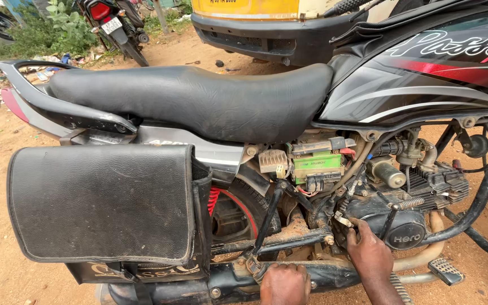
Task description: The person works on the electrical area of a Hero motorcycle beside the seat. They hold the side panel aside while sparks appear near the battery, remove and reposition the panel, manipulate wiring connectors, tighten a fastener with a spanner, reconnect connectors, and finally press the kick starter.
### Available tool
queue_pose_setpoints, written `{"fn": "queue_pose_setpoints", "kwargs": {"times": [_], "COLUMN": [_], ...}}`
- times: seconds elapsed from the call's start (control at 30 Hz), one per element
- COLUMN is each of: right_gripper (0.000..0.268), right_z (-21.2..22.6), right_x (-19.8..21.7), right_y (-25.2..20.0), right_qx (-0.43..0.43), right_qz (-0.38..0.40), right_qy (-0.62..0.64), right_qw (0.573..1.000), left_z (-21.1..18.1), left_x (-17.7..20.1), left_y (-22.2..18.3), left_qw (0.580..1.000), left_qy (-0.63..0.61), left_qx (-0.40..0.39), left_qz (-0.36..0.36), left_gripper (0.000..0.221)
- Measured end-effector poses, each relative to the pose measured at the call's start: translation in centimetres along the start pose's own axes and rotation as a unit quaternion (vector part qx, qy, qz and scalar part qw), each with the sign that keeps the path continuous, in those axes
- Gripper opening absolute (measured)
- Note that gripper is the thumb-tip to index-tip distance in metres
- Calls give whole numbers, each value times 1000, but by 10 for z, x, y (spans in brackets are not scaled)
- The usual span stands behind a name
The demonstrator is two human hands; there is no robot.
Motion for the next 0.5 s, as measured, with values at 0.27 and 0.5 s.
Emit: {"fn": "queue_pose_setpoints", "kwargs": {"times": [0.27,0.5], "right_gripper": [39,31], "right_z": [4,55], "right_x": [3,30], "right_y": [-6,-47], "right_qx": [23,115], "right_qz": [-33,-105], "right_qy": [43,176], "right_qw": [998,972], "left_z": [1,2], "left_x": [19,10], "left_y": [-6,-11], "left_qw": [997,1000], "left_qy": [5,7], "left_qx": [2,-7], "left_qz": [76,14], "left_gripper": [37,35]}}
Point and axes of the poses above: each hand's wrist, its own y-axis towards the middle knuckle, its own x-axis out of the back of the hand, z = x × y, the point moved 3 cm from there along y, towards the middle knuckle, and after that the axes turned 10 degrees about y, right-handed, at the moved point
